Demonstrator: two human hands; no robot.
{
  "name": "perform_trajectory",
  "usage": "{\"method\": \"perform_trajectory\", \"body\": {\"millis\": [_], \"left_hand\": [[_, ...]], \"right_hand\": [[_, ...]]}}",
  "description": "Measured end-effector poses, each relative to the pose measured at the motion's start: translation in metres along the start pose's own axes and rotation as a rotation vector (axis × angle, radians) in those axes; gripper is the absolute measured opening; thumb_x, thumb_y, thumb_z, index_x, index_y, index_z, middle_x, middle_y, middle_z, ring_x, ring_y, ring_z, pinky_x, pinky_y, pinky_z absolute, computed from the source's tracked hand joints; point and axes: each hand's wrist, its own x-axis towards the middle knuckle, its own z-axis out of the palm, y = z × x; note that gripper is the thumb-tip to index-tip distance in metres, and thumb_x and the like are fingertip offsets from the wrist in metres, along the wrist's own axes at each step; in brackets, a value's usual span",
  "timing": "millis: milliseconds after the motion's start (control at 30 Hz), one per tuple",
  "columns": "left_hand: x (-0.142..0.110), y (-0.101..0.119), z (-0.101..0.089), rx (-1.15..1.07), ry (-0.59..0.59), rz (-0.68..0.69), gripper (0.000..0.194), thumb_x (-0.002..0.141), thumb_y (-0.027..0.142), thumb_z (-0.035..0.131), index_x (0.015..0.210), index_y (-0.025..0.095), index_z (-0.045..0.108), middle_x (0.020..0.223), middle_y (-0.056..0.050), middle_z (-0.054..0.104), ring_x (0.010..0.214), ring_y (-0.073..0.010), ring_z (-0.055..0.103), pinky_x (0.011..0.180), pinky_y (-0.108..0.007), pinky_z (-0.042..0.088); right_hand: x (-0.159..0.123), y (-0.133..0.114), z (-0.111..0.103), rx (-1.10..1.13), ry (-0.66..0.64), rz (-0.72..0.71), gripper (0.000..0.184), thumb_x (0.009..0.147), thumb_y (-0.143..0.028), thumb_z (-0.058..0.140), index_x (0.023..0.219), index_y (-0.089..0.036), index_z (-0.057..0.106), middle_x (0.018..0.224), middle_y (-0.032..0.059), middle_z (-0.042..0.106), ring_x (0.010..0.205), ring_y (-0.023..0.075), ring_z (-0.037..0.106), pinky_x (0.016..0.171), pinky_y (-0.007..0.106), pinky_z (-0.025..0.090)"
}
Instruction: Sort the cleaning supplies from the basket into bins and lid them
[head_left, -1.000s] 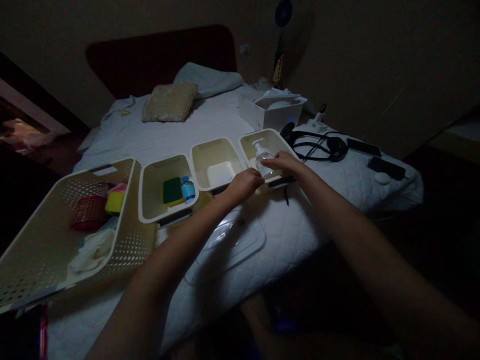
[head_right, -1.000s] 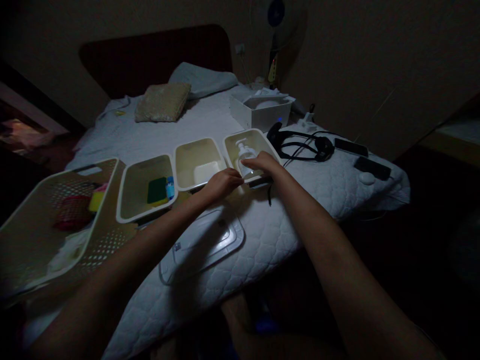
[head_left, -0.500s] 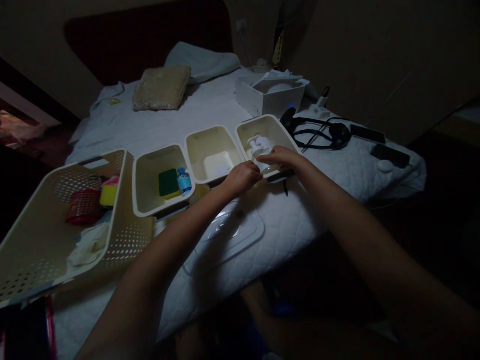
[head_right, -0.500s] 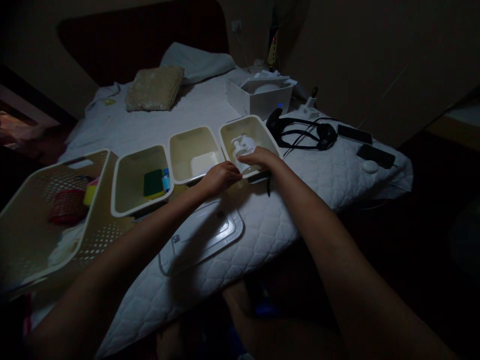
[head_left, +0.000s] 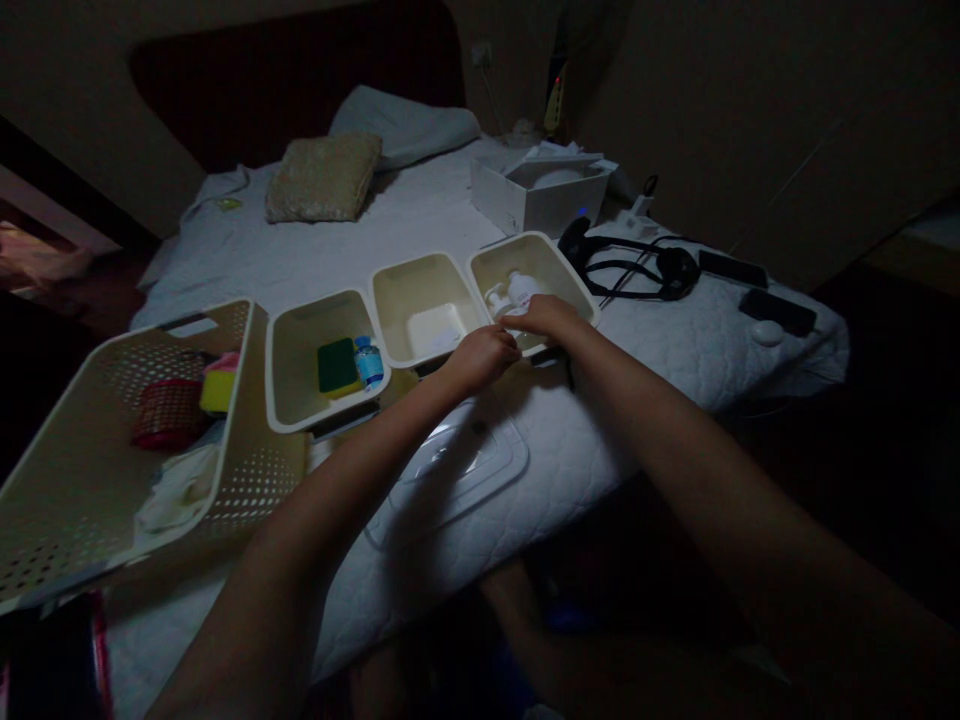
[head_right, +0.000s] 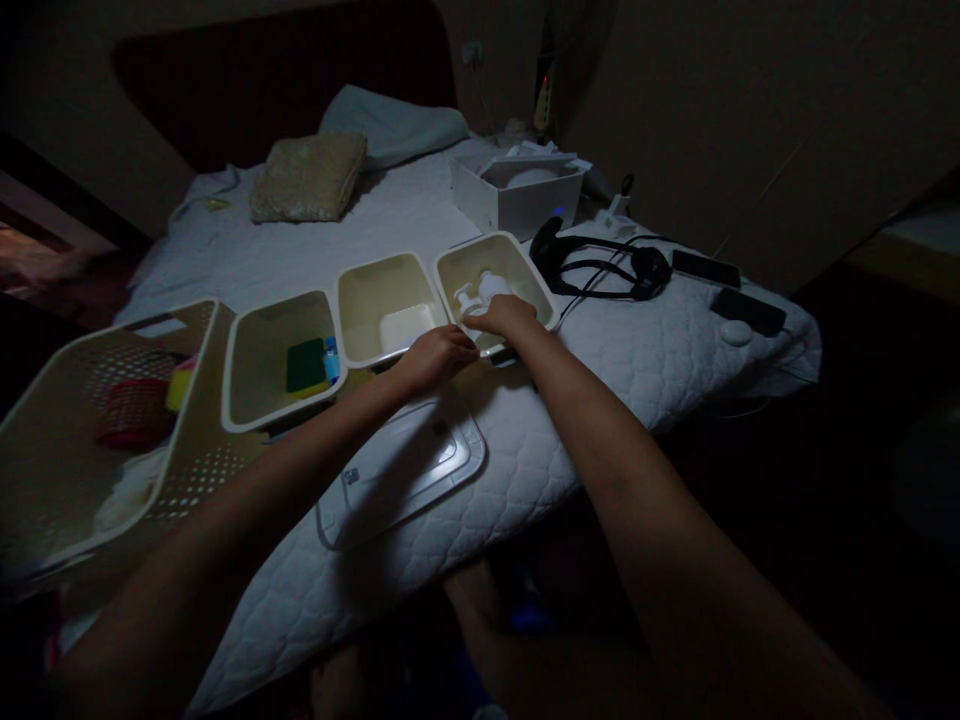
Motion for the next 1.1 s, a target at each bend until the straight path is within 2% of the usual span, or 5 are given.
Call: {"method": "perform_trajectory", "body": {"millis": [133, 433, 633, 900, 1100], "left_hand": [[-0.001, 0.003, -0.004, 0.05, -0.071, -0.003, 0.032, 0.092, 0.016, 0.042, 0.084, 0.014, 0.073, 0.092, -0.009, 0.072, 0.088, -0.0191, 0.065, 0.084, -0.033, 0.048], [0.0, 0.005, -0.006, 0.076, -0.05, 0.014, 0.028, 0.091, 0.012, 0.044, 0.09, 0.013, 0.073, 0.095, -0.01, 0.073, 0.09, -0.0183, 0.066, 0.086, -0.033, 0.05], [0.003, 0.009, -0.009, 0.059, -0.035, -0.02, 0.028, 0.09, 0.009, 0.045, 0.1, 0.011, 0.071, 0.104, -0.012, 0.073, 0.098, -0.0202, 0.066, 0.089, -0.033, 0.051], [-0.009, 0.003, -0.027, 0.066, 0.161, -0.247, 0.027, 0.092, 0.015, 0.044, 0.099, 0.011, 0.07, 0.104, -0.014, 0.071, 0.099, -0.0224, 0.064, 0.087, -0.034, 0.051], [-0.042, -0.024, -0.051, 0.073, 0.283, -0.521, 0.028, 0.093, 0.021, 0.045, 0.109, 0.011, 0.066, 0.112, -0.015, 0.068, 0.106, -0.0232, 0.062, 0.094, -0.036, 0.047]], "right_hand": [[-0.006, -0.006, -0.001, -0.046, -0.01, 0.024, 0.076, 0.079, -0.066, 0.058, 0.122, -0.004, 0.063, 0.117, 0.0229, 0.066, 0.11, 0.0351, 0.063, 0.087, 0.041, 0.05], [0.009, 0.011, 0.008, 0.023, -0.023, -0.037, 0.081, 0.082, -0.073, 0.049, 0.124, -0.005, 0.061, 0.114, 0.0231, 0.067, 0.107, 0.0325, 0.064, 0.084, 0.035, 0.048], [0.021, 0.021, 0.008, 0.096, 0.043, -0.014, 0.059, 0.099, -0.049, 0.03, 0.119, -0.006, 0.065, 0.12, 0.0216, 0.065, 0.113, 0.028, 0.062, 0.088, 0.03, 0.045], [0.014, 0.015, -0.006, 0.181, 0.322, -0.02, 0.039, 0.093, -0.031, 0.04, 0.113, -0.01, 0.066, 0.113, 0.0173, 0.068, 0.106, 0.0278, 0.064, 0.087, 0.032, 0.046], [-0.008, -0.032, -0.018, 0.235, 0.46, -0.255, 0.039, 0.09, -0.023, 0.043, 0.12, -0.006, 0.061, 0.114, 0.0163, 0.068, 0.103, 0.0258, 0.063, 0.088, 0.032, 0.046]]}}
